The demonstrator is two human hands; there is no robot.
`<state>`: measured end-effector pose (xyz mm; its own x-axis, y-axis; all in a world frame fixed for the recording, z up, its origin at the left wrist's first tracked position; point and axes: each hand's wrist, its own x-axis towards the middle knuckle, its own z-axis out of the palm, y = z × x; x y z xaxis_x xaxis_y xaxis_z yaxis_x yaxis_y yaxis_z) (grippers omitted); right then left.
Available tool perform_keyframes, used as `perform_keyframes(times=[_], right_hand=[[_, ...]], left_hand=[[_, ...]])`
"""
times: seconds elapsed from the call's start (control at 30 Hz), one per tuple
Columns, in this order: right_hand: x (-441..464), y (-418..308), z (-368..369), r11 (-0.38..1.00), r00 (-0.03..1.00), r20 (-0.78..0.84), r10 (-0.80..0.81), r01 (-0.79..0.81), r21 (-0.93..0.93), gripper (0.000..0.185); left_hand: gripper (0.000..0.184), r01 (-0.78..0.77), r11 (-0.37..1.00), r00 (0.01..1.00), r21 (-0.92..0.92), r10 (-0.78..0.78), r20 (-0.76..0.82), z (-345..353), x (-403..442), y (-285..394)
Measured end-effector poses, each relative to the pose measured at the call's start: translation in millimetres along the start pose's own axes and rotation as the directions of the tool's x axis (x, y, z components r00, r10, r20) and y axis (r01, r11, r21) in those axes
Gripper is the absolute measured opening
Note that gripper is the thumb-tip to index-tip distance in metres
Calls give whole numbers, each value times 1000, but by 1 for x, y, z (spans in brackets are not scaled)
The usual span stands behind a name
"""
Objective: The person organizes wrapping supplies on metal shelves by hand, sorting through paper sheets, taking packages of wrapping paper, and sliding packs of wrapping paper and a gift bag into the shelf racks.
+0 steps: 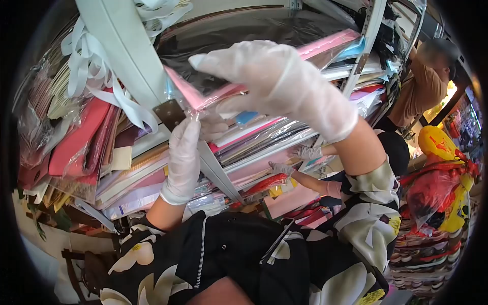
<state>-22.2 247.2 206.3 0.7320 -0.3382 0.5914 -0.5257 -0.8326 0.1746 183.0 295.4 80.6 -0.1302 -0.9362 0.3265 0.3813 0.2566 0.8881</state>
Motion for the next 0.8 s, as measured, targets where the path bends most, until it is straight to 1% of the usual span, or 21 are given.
perform_keyframes(times=[0.07,0.1,0.13,0.17,0.2,0.23,0.33,0.37,0.4,0.43,0.5,0.57,0.67,0.73,0.77,0.8], right_hand=[[6,-13,9,986,999,44,8,0,-169,62],[11,-14,3,992,998,61,19,-11,-126,52],[16,-14,-6,991,983,128,132,-133,-7,51],[20,-14,-16,960,950,208,234,-260,103,50],[22,-10,-22,899,899,298,323,-389,199,49],[21,6,-17,931,942,258,215,-278,238,41],[33,15,-25,888,934,285,215,-308,341,36],[34,20,-26,880,976,168,139,-200,431,35],[38,31,-28,925,988,86,132,-154,348,33],[39,11,-53,853,948,199,247,-310,421,36],[42,-5,-73,801,890,268,368,-450,394,37],[44,7,-60,873,901,165,400,-430,229,32],[41,7,-61,859,867,166,470,-492,139,31],[28,43,-44,959,958,78,277,-280,38,31],[24,53,-40,985,985,41,170,-169,-22,31],[18,57,-39,988,987,56,149,-146,-56,32]], left_hand=[[28,-17,1000,999,11,18,-48,-2,2,6],[50,-9,984,991,176,32,-127,3,2,13],[52,-20,985,991,174,43,-129,4,3,19],[54,-31,985,990,170,53,-130,4,5,25],[57,-40,985,989,166,62,-131,4,8,27],[61,-37,980,984,195,69,-162,3,12,28],[63,22,996,988,88,-9,-154,1,22,37],[62,18,990,982,137,8,-189,4,24,38],[59,7,989,980,150,23,-198,5,25,39],[57,-4,986,977,164,39,-209,6,26,39],[52,-26,981,973,192,69,-221,5,25,40],[48,-48,975,969,219,99,-227,5,22,42],[43,-62,980,956,187,112,-271,7,22,41],[43,4,984,978,177,33,-205,6,16,45],[43,35,984,985,174,-5,-170,6,12,47],[43,86,979,996,187,-78,-52,9,6,49]])
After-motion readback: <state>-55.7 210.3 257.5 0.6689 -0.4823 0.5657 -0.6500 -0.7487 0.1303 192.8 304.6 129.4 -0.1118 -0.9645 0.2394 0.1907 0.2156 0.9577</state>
